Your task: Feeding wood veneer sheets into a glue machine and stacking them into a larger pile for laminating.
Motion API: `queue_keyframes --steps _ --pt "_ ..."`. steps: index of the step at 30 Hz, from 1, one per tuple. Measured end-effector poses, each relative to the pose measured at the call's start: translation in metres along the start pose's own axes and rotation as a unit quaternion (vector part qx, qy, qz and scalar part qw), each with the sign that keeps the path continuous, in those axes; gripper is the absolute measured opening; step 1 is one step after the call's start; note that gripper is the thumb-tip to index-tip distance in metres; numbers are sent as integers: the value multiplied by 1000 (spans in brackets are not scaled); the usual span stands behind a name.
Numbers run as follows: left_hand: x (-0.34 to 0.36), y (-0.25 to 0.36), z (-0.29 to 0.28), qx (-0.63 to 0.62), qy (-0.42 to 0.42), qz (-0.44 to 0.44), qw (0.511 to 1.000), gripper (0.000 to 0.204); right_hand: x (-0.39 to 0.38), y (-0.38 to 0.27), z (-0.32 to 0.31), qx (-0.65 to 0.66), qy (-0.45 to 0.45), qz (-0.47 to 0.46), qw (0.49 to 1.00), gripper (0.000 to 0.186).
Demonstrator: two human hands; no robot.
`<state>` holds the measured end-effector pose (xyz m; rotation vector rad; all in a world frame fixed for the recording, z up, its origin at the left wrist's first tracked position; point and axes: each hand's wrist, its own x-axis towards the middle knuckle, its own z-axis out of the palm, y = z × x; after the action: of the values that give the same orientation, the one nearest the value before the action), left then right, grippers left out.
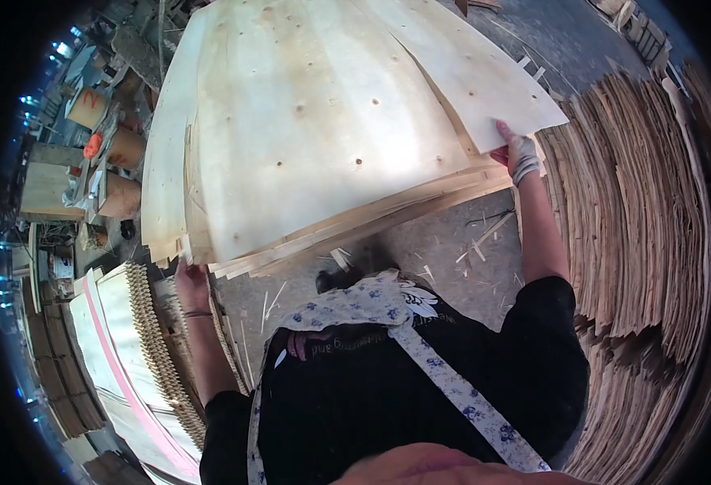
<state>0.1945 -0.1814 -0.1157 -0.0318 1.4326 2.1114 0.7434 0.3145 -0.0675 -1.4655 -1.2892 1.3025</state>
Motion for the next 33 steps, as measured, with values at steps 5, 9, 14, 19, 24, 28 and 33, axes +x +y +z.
queue_keyframes --steps 5,9,14,19,24,28,33 --pt "-4 -46 -39 -155 180 -179 955 47 22 48 -16 -335 72 -47 938 92" --pt "-14 -88 -32 36 192 -139 971 83 42 71 -14 -489 69 32 869 107" --pt "-37 -109 7 24 219 -158 963 97 55 70 -38 -483 234 94 838 123" --pt "-41 -134 19 -133 107 -224 959 99 30 85 -26 -38 227 285 931 135" --pt "-25 -159 18 -186 -12 -168 968 60 49 130 -10 149 330 226 904 127" --pt "-20 -136 19 -137 8 -231 963 51 72 151 -27 98 352 215 906 99" --pt "-18 -84 27 91 37 -257 961 51 42 143 -18 70 339 216 913 106"
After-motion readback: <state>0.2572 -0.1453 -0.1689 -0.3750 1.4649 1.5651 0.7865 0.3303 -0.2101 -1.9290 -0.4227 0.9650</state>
